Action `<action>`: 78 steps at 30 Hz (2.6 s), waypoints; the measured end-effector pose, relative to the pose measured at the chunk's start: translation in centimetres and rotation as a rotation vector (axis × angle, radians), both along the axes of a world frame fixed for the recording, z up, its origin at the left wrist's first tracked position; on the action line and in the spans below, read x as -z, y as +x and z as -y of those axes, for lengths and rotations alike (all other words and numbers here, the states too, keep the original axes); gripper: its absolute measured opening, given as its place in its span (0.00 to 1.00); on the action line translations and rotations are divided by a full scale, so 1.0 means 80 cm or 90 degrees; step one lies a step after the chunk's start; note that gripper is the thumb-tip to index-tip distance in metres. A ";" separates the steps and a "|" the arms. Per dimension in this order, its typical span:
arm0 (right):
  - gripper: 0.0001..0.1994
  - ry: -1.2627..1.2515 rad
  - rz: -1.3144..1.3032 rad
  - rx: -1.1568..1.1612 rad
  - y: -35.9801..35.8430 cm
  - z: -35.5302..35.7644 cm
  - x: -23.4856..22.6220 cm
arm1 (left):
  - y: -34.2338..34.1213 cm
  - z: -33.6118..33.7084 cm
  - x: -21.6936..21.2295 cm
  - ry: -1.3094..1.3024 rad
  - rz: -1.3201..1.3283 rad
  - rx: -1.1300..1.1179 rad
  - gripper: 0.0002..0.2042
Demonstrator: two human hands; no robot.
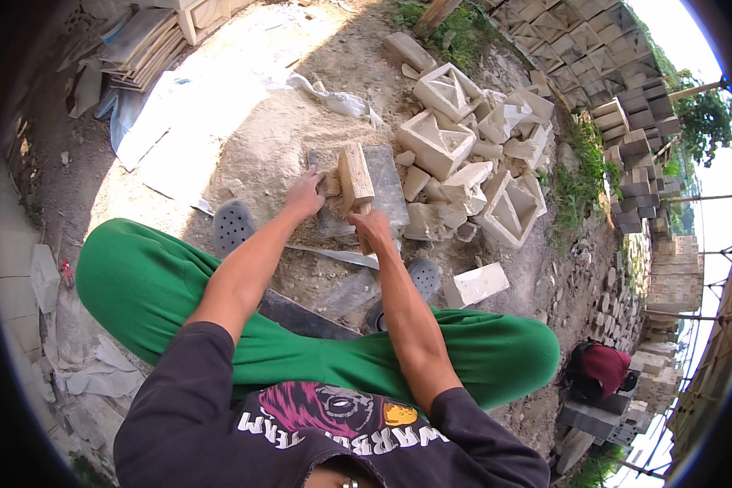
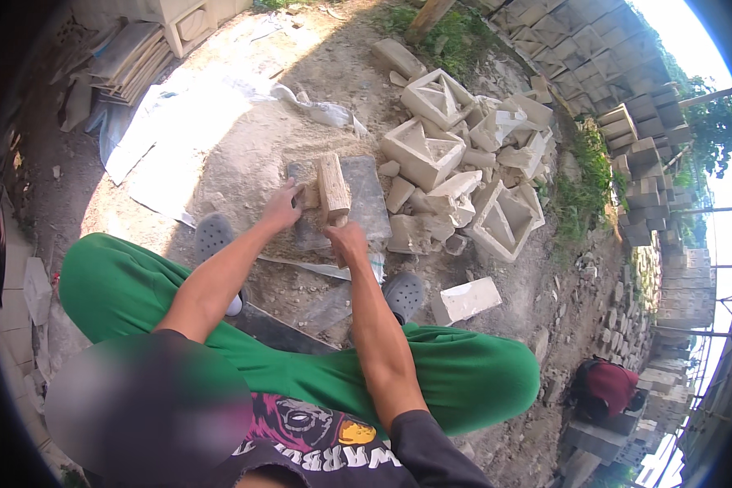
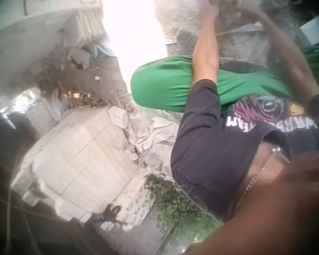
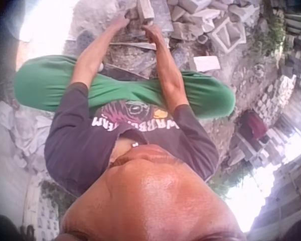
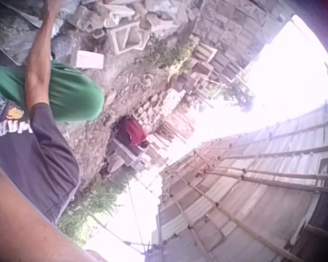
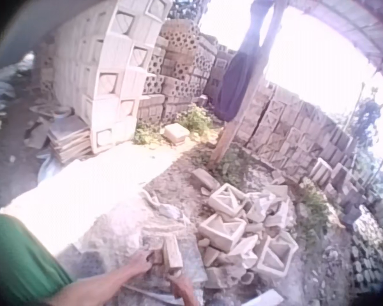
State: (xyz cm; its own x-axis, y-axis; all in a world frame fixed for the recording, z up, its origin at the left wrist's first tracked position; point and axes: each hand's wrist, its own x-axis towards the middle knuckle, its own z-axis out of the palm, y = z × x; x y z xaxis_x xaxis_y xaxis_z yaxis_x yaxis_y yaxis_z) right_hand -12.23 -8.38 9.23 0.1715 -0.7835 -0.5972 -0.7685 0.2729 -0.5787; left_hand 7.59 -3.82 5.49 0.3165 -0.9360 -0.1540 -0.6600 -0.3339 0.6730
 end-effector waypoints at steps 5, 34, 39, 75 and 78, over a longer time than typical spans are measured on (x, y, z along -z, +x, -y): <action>0.19 -0.123 0.112 0.029 0.016 -0.004 -0.040 | 0.012 -0.003 0.017 0.061 -0.009 -0.003 0.30; 0.17 -0.099 0.067 0.016 0.028 -0.011 -0.045 | 0.022 -0.013 0.020 0.047 -0.020 0.002 0.29; 0.15 -0.183 0.093 0.038 0.040 -0.017 -0.044 | 0.019 -0.011 0.016 0.044 -0.003 0.000 0.28; 0.17 -0.064 0.001 -0.048 0.008 -0.018 0.011 | 0.006 0.005 0.006 0.089 -0.015 -0.052 0.24; 0.17 -0.074 0.072 0.027 0.020 -0.019 -0.037 | 0.006 -0.003 0.001 0.097 -0.018 -0.064 0.24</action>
